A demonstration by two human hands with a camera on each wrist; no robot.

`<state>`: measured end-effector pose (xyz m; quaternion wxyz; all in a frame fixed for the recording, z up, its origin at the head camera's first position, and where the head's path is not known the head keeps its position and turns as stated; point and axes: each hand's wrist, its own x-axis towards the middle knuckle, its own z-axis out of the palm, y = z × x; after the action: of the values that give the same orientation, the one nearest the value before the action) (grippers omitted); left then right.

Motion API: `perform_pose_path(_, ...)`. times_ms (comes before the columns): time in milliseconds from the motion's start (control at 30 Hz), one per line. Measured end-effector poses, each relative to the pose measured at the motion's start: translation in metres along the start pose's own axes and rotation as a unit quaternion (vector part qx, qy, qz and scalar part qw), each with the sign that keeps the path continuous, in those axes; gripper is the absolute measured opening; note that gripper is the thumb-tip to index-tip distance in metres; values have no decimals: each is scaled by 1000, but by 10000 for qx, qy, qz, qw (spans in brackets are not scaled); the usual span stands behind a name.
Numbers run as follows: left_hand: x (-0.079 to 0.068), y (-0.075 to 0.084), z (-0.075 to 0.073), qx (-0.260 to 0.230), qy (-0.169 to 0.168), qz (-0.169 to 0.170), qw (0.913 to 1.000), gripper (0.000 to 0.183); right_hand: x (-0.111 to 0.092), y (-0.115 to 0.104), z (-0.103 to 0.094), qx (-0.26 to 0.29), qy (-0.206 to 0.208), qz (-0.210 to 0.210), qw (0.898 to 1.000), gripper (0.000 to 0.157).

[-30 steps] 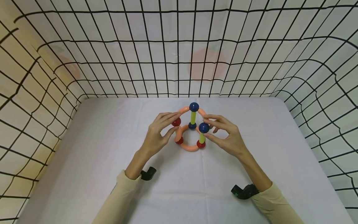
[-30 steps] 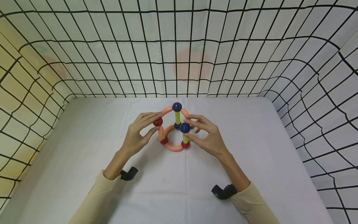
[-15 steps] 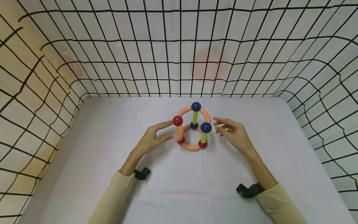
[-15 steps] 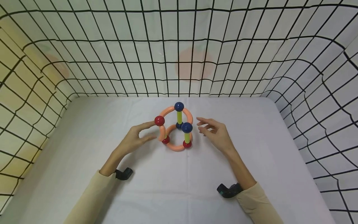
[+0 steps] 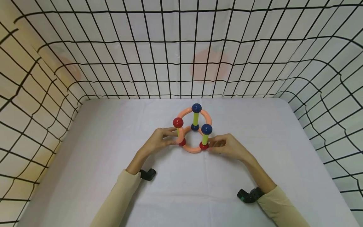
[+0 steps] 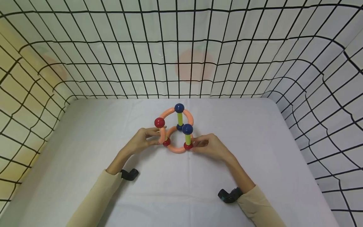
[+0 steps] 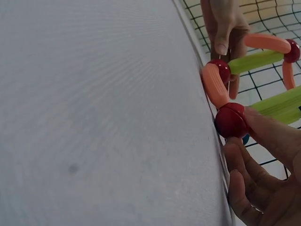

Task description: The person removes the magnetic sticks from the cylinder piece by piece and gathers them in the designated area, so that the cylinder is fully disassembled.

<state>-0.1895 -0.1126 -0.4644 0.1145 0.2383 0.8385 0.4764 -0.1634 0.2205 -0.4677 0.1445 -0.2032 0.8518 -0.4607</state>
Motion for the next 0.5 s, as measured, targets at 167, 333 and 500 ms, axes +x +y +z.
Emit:
perform_pose_path(167,1,-2,1,-4,-50,-39,10000,34,3,-1,5,-125,222,69,9997,26)
perform_pose_path(333,2,-1,2,67,8,56,10000,33,7,-2,8,-162,288,204,9992,30)
perform_pose_path(500,3,2,3,192,56,51,9998,28,8,-2,5,-52,266,309,9992,34)
